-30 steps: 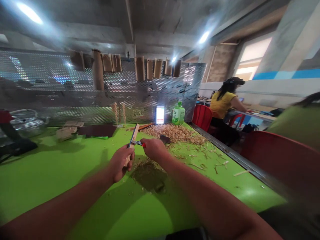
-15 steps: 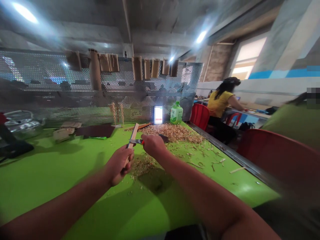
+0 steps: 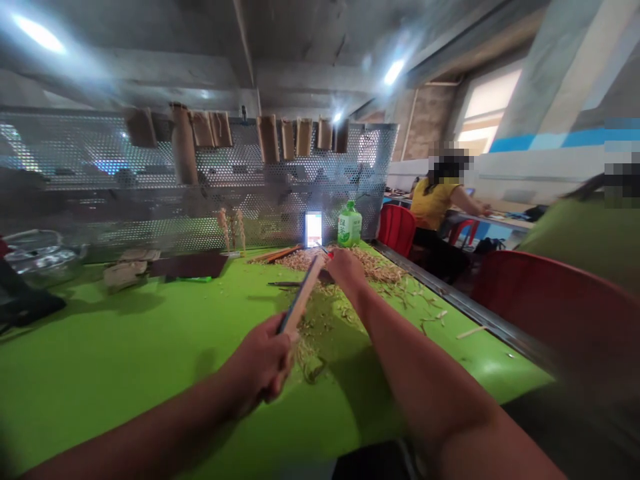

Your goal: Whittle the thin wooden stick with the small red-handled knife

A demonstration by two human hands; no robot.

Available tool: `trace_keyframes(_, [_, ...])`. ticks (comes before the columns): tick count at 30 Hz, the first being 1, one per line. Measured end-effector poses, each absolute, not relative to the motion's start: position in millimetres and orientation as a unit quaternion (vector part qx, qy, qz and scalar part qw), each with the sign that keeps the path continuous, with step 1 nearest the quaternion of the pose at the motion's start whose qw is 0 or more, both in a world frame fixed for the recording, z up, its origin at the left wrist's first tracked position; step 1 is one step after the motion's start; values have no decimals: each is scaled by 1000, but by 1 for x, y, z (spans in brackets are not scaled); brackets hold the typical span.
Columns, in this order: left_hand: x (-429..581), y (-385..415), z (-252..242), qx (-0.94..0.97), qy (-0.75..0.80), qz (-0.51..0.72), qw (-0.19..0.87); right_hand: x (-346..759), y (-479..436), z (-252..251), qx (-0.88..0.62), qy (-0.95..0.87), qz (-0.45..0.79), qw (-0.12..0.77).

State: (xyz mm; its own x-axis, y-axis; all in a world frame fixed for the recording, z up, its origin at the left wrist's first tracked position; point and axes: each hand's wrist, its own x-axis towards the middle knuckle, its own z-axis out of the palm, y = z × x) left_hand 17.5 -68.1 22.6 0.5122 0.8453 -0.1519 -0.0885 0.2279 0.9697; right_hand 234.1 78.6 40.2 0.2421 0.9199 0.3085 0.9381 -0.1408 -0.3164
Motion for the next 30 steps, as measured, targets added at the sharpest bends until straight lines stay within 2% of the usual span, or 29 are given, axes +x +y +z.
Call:
trace_keyframes(4, [9, -38, 15, 457, 378, 446, 670, 220, 80, 33, -725, -627, -36, 283])
trace_keyframes(7, [4, -17, 11, 424, 377, 482, 667, 197, 72, 23, -670, -691, -47, 267])
trace_keyframes(12, [4, -12, 12, 400, 369, 495, 678, 171, 52, 15, -593, -778, -51, 201])
trace_keyframes(19, [3, -17, 21, 382, 309, 483, 725, 157, 41, 20, -588, -789, -89, 157])
trace_keyframes(24, [6, -25, 26, 364, 294, 476, 744, 161, 45, 25, -591, -780, -130, 160])
trace_keyframes(30, [14, -39, 28, 348, 306, 444, 767, 181, 61, 28, -651, -727, -124, 179])
